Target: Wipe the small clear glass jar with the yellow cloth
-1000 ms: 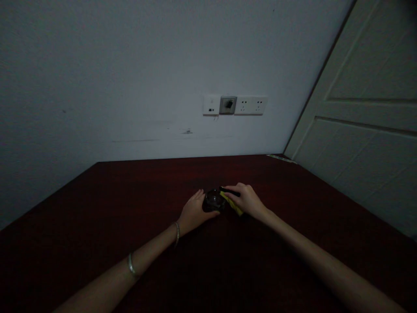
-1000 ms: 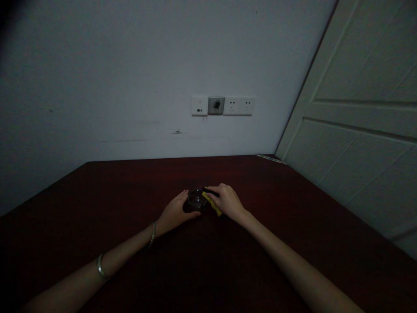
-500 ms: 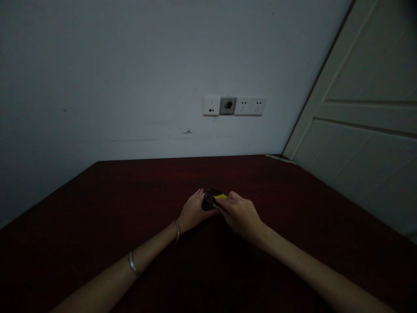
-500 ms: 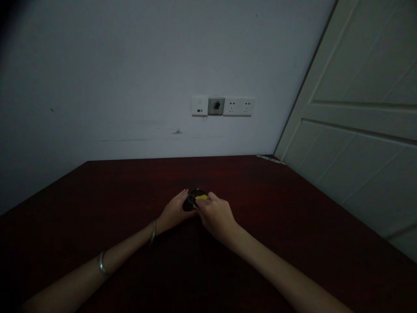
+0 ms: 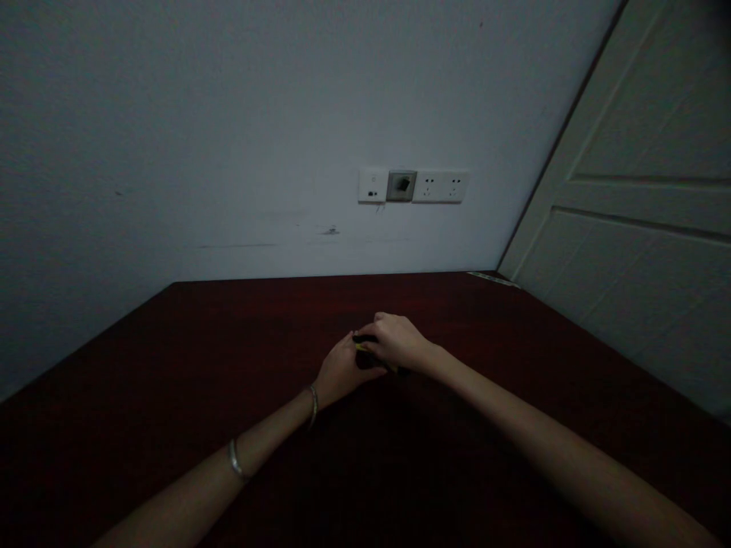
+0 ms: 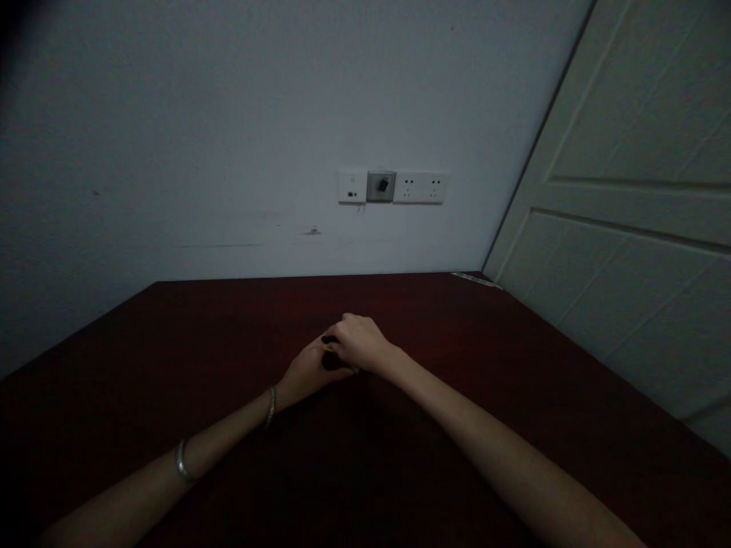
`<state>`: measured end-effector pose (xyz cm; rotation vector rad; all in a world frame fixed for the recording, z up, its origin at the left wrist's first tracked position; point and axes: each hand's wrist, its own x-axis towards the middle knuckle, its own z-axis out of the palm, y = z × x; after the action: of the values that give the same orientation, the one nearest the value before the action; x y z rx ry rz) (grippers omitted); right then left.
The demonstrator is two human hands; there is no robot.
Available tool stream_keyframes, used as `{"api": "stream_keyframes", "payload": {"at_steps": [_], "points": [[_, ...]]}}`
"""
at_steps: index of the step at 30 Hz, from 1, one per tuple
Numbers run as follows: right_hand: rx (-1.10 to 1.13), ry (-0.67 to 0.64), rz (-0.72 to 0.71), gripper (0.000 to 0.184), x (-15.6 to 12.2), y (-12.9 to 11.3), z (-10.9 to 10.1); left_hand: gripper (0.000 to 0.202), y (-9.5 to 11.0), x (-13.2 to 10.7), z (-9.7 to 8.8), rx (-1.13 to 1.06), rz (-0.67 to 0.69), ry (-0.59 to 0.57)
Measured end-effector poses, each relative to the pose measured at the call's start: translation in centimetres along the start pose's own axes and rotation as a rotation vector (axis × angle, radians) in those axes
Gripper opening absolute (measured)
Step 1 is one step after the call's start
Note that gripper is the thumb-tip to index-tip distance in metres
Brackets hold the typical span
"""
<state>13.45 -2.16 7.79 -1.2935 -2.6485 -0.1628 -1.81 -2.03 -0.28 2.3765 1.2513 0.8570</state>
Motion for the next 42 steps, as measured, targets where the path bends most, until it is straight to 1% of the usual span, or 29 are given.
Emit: {"api": "stream_keyframes", "payload": {"at_steps": [2, 6, 9, 13, 17, 19, 21, 22, 24, 25, 27, 30, 33, 37, 39, 42], "points": [[0.011, -0.029, -0.047, 0.019, -0.4, 0.0, -0.2, 0.049, -0.4, 0.0, 0.4, 0.031, 0.01, -0.005], [0.02, -0.057, -0.126, 0.014, -1.9, 0.4, -0.6, 0.065, -1.1, 0.0, 0.9, 0.08, -0.004, -0.02], [0.027, -0.057, -0.171, 0.014, -3.3, 1.0, -0.9, 0.068, -1.0, 0.0, 0.8, 0.08, -0.01, -0.036], [0.031, -0.042, -0.186, 0.017, -5.1, 1.7, -1.1, 0.068, -0.5, 0.1, 0.6, 0.076, -0.018, -0.04], [0.067, -0.013, -0.145, 0.022, -6.6, 2.7, -1.0, 0.072, -0.5, 0.0, 0.6, 0.08, -0.04, -0.038], [0.119, 0.003, -0.096, 0.025, -7.1, 3.6, -0.7, 0.073, -0.6, 0.0, 0.7, 0.088, -0.044, -0.032], [0.222, 0.048, -0.005, 0.025, -7.3, 4.7, -0.3, 0.073, -0.6, 0.0, 0.7, 0.107, -0.051, -0.034], [0.332, 0.103, 0.067, 0.025, -7.3, 5.3, 0.0, 0.072, -0.5, 0.0, 0.6, 0.116, -0.055, -0.037], [0.669, 0.229, 0.245, 0.025, -7.1, 6.3, 0.7, 0.071, -0.4, 0.0, 0.5, 0.127, -0.056, -0.042], [0.749, 0.269, 0.302, 0.025, -7.0, 6.6, 1.2, 0.07, -0.3, 0.1, 0.5, 0.129, -0.055, -0.045], [0.851, 0.324, 0.399, 0.028, -6.6, 7.0, 2.2, 0.07, -0.2, 0.1, 0.4, 0.132, -0.058, -0.05], [0.96, 0.359, 0.514, 0.035, -6.4, 7.1, 3.5, 0.072, -0.1, 0.1, 0.4, 0.136, -0.075, -0.068], [1.062, 0.367, 0.583, 0.036, -6.7, 7.0, 4.1, 0.084, -0.1, 0.0, 0.5, 0.113, -0.113, -0.078], [1.16, 0.382, 0.637, 0.035, -7.2, 7.1, 3.9, 0.103, -0.2, 0.0, 0.7, 0.052, -0.153, -0.06], [1.198, 0.394, 0.662, 0.036, -7.4, 7.2, 3.7, 0.108, -0.2, 0.0, 0.8, 0.027, -0.153, -0.063], [1.247, 0.409, 0.697, 0.038, -7.6, 7.4, 3.6, 0.11, -0.4, 0.0, 0.9, -0.032, -0.173, -0.056]]}}
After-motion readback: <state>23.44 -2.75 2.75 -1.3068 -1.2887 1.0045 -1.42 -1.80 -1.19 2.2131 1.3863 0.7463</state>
